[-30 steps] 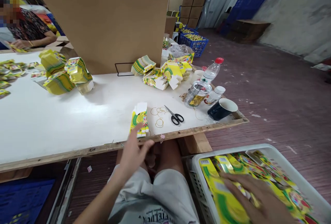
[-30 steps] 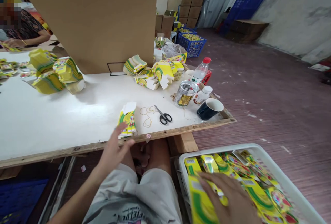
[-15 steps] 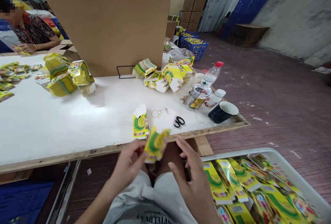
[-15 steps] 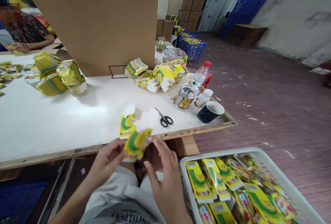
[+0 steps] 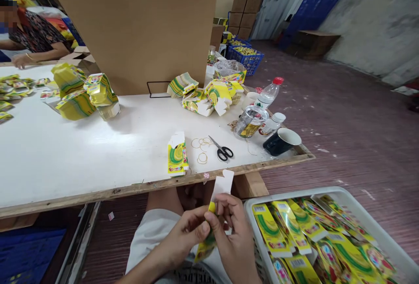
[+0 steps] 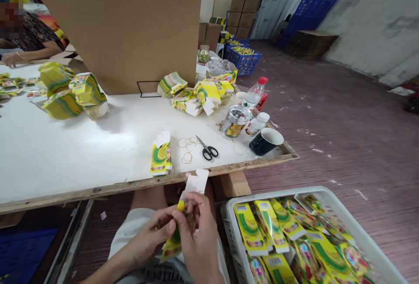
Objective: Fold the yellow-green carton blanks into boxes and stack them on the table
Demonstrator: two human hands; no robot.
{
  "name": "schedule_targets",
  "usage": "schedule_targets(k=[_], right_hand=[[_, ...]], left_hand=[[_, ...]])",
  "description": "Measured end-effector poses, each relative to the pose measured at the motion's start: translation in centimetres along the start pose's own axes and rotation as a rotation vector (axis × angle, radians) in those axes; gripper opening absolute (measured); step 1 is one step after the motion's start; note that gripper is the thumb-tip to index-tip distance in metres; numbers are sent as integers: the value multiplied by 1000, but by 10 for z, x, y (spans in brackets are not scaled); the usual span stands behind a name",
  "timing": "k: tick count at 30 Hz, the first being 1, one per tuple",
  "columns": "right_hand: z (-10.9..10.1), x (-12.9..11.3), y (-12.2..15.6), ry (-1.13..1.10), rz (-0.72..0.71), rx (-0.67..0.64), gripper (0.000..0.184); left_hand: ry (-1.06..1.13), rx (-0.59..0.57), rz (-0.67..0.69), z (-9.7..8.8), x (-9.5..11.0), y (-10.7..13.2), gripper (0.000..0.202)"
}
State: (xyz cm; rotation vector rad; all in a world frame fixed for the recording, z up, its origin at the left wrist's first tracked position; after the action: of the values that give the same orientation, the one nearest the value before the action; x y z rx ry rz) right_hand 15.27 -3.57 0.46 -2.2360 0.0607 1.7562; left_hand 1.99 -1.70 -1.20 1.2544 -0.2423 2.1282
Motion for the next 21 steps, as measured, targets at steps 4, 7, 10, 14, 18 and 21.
schedule_targets(k=[4, 7, 10, 14, 18, 21], right_hand=[[2, 4, 5, 1, -21, 49, 22], [-4, 8, 5, 112, -28, 147, 39], [-6, 14, 5, 149, 68, 16, 21], [-11, 23, 6, 122, 183, 8, 22], [-20, 31, 4, -70, 150, 7, 42], [-28, 30, 1, -35, 109, -161, 31]], left_hand=[[146, 66, -21, 0, -8, -8, 51], [149, 211, 13, -6, -11, -13, 46], [55, 264, 40, -12, -14, -15, 41], [-202, 289, 103, -15, -11, -12, 40], [-312, 191, 121, -19, 1, -6, 65], [-295, 35, 66, -22, 10, -2, 50]])
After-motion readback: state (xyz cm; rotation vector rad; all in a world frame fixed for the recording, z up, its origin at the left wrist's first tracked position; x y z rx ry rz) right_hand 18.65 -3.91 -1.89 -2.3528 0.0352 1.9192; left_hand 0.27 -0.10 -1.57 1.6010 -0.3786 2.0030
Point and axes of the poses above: each hand's wrist, its own y-axis away from the middle knuckle, its own z-axis out of the palm, x = y × z, the point moved 2 cm from there along -y, towards the middle knuckle, and after that the axes turned 1 degree about -x, right-handed, at the moved point
